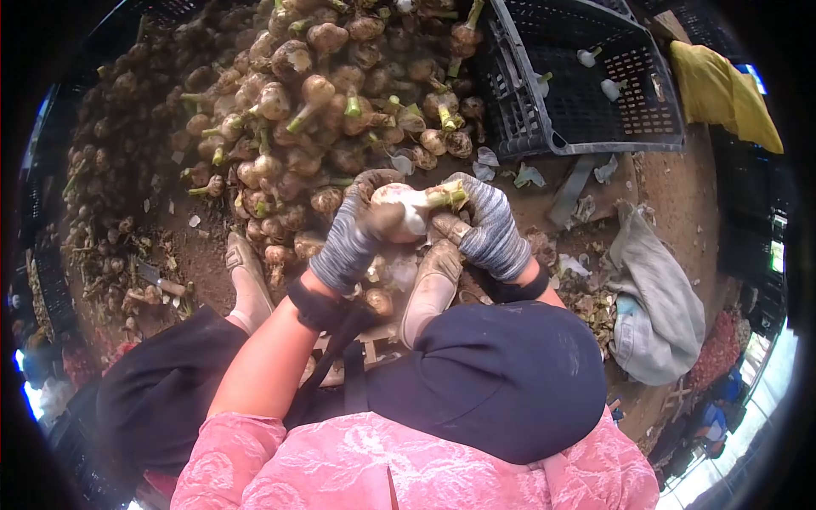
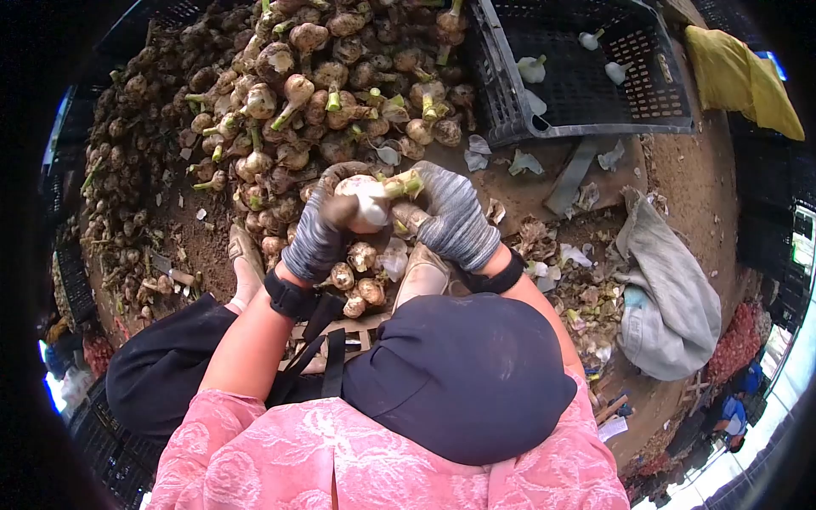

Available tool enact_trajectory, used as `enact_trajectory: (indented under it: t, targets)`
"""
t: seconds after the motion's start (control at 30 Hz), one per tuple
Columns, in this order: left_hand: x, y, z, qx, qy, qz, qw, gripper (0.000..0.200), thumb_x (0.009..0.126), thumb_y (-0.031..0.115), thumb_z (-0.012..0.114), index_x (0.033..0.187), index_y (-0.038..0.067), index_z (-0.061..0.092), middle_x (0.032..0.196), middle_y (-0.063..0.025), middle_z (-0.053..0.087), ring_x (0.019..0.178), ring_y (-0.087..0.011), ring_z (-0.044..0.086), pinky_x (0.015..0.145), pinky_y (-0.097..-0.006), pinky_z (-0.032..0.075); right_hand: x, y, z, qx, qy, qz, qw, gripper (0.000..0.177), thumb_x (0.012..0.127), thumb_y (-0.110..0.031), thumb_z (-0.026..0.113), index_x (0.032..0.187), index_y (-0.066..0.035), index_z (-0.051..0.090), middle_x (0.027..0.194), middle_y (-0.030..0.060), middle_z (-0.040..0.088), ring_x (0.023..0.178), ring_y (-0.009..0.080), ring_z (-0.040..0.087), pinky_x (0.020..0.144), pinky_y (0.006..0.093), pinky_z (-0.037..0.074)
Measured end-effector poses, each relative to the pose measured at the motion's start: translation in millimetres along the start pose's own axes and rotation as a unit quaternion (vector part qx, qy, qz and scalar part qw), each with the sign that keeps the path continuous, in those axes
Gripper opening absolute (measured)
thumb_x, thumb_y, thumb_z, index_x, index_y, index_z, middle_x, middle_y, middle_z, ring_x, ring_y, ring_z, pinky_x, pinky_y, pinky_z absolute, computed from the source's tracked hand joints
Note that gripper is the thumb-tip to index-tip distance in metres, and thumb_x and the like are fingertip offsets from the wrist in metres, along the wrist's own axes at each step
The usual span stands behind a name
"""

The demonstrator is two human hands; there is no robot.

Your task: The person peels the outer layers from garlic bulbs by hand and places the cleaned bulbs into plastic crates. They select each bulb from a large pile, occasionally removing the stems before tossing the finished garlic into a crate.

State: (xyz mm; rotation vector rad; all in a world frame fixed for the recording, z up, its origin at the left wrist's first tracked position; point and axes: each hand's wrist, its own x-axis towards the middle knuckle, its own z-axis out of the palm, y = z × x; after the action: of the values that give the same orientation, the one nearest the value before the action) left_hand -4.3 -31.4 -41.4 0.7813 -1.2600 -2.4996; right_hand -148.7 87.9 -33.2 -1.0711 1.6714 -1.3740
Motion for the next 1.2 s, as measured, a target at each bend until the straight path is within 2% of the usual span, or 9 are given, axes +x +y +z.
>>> enact_trajectory:
  t: [0.13, 0.27, 0.33, 0.37, 0.57, 0.67, 0.77, 1.07, 1.2]
  targets:
    - [5, -2, -3, -0.157, -0.052, -0.139, 0.976, 0.067, 0.073, 0.06, 0.059, 0.113, 0.008, 0.046, 0.092, -0.0094, 0.058, 0.077, -0.0201, 0.059, 0.066, -0.0323, 0.05, -2, 6, -2, 0.004, 0.005, 0.012, 1.0, 0.026, 0.075, -0.005, 0.061, 0.101, -0.002, 0.057, 0.085, 0.0067, 0.061, 0.079, 0.0129, 0.057, 0.07, 0.0272, 0.046]
    - [4, -7, -2, -0.158, -0.06, -0.102, 0.98, 0.065, 0.075, 0.05, 0.062, 0.12, 0.008, 0.041, 0.098, -0.0094, 0.056, 0.076, -0.0192, 0.06, 0.058, -0.029, 0.049, -5, 12, 5, 0.197, 0.025, 0.094, 0.976, 0.037, 0.077, -0.006, 0.06, 0.113, 0.0, 0.053, 0.103, 0.0055, 0.059, 0.091, 0.0115, 0.055, 0.08, 0.0251, 0.045]
    - [5, -4, 0, 0.142, 0.021, 0.035, 0.989, 0.069, 0.071, 0.047, 0.068, 0.12, 0.009, 0.037, 0.109, -0.0094, 0.05, 0.098, -0.0205, 0.052, 0.082, -0.0373, 0.048, -6, 14, 6, 0.188, 0.031, 0.08, 0.978, 0.03, 0.079, -0.005, 0.06, 0.108, 0.0, 0.055, 0.096, 0.005, 0.06, 0.09, 0.0112, 0.055, 0.081, 0.0269, 0.045]
    - [3, 0, -1, 0.065, 0.017, 0.003, 0.998, 0.07, 0.069, 0.032, 0.075, 0.121, 0.008, 0.034, 0.112, -0.0101, 0.048, 0.1, -0.0205, 0.051, 0.084, -0.036, 0.047, -5, 15, 7, 0.174, 0.029, 0.082, 0.981, 0.029, 0.079, -0.008, 0.061, 0.107, 0.0, 0.055, 0.096, 0.0061, 0.061, 0.092, 0.0126, 0.056, 0.083, 0.0275, 0.045]
    - [6, 5, -5, -0.183, -0.003, -0.083, 0.98, 0.07, 0.068, 0.026, 0.074, 0.121, 0.004, 0.034, 0.107, -0.0097, 0.051, 0.096, -0.0191, 0.053, 0.079, -0.0321, 0.05, -8, 16, 7, 0.413, 0.01, 0.139, 0.9, 0.038, 0.075, -0.013, 0.064, 0.109, 0.002, 0.055, 0.1, 0.0107, 0.061, 0.093, 0.0178, 0.058, 0.085, 0.0311, 0.046]
    - [7, 4, -2, 0.066, 0.032, -0.062, 0.995, 0.069, 0.07, 0.036, 0.072, 0.121, 0.004, 0.038, 0.105, -0.0085, 0.054, 0.095, -0.0173, 0.055, 0.082, -0.0316, 0.049, -9, 12, 6, 0.392, -0.001, 0.163, 0.906, 0.042, 0.074, -0.012, 0.063, 0.112, 0.003, 0.052, 0.1, 0.0108, 0.061, 0.091, 0.019, 0.059, 0.083, 0.0309, 0.047]
    - [7, 5, -13, 0.046, -0.08, -0.005, 0.996, 0.064, 0.069, 0.032, 0.073, 0.118, 0.004, 0.042, 0.104, -0.0068, 0.056, 0.094, -0.015, 0.055, 0.082, -0.0299, 0.048, -9, 11, -1, 0.432, 0.045, 0.145, 0.889, 0.041, 0.075, -0.016, 0.065, 0.109, 0.003, 0.053, 0.098, 0.0109, 0.06, 0.087, 0.0198, 0.06, 0.077, 0.0323, 0.05]
    - [0, 2, -9, 0.126, -0.169, -0.037, 0.977, 0.066, 0.071, 0.025, 0.073, 0.124, 0.004, 0.041, 0.114, -0.0073, 0.052, 0.106, -0.0149, 0.05, 0.091, -0.03, 0.042, -30, 33, -20, 0.486, 0.198, 0.121, 0.843, 0.035, 0.078, -0.017, 0.063, 0.107, -0.001, 0.052, 0.101, 0.0125, 0.059, 0.09, 0.0251, 0.059, 0.079, 0.0369, 0.049]
    - [-2, 9, -5, 0.056, -0.188, -0.075, 0.978, 0.067, 0.066, 0.007, 0.075, 0.124, 0.005, 0.041, 0.111, -0.0056, 0.054, 0.104, -0.0118, 0.05, 0.09, -0.0296, 0.042, -39, 41, -31, 0.498, 0.214, 0.139, 0.829, 0.033, 0.077, -0.008, 0.062, 0.107, -0.002, 0.051, 0.096, 0.0124, 0.06, 0.09, 0.0268, 0.059, 0.083, 0.0412, 0.048]
